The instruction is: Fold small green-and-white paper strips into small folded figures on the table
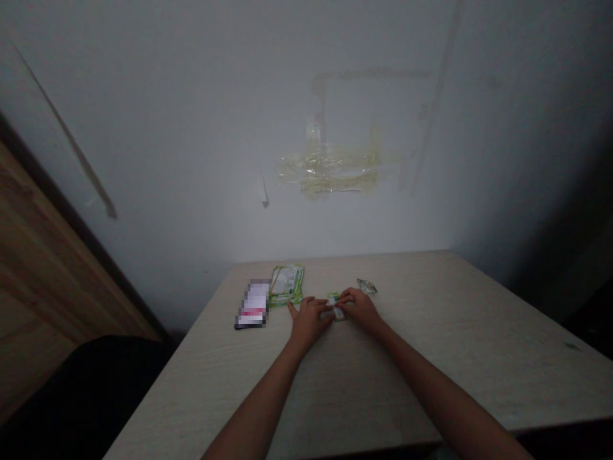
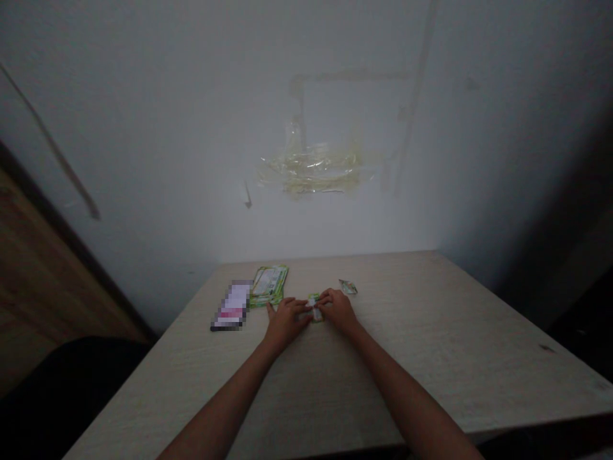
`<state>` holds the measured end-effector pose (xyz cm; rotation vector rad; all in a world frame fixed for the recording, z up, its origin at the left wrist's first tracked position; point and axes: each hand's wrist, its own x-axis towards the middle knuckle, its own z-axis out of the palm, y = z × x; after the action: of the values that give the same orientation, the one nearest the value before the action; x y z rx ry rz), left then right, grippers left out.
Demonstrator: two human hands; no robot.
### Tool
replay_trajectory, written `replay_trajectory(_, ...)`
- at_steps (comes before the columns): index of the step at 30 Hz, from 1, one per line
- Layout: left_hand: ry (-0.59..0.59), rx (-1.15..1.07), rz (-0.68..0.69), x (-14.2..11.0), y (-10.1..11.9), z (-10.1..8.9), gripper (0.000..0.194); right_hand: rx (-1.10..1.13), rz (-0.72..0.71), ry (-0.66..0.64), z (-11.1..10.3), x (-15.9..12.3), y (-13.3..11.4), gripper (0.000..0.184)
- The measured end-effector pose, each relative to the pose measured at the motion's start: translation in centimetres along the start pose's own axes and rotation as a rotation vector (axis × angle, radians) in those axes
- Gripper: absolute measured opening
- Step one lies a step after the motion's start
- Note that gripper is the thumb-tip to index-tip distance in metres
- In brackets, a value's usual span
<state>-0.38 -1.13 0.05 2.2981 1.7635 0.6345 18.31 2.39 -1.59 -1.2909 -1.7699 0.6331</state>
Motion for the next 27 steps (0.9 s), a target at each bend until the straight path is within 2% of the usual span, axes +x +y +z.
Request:
replay_trajectory(9,-0.024,-0.047,0.047,0.0,-0.3,-0.3,0.020,0.107,-0.034,-0.101,-0.8,-0.7,0.0,0.015)
replay_trajectory(17,-0.038,-0.056,0.037,-0.1,-0.2,-0.4,0.021,0.040,-0.061,-0.023,-0.3,-0.1,0.1,0.012)
replay_trajectory(27,-0.041,-0.128,0.030,0.1,-0.3,-0.2,0.019,0.063,0.029,0.029,0.2,0.3,0.1,0.010)
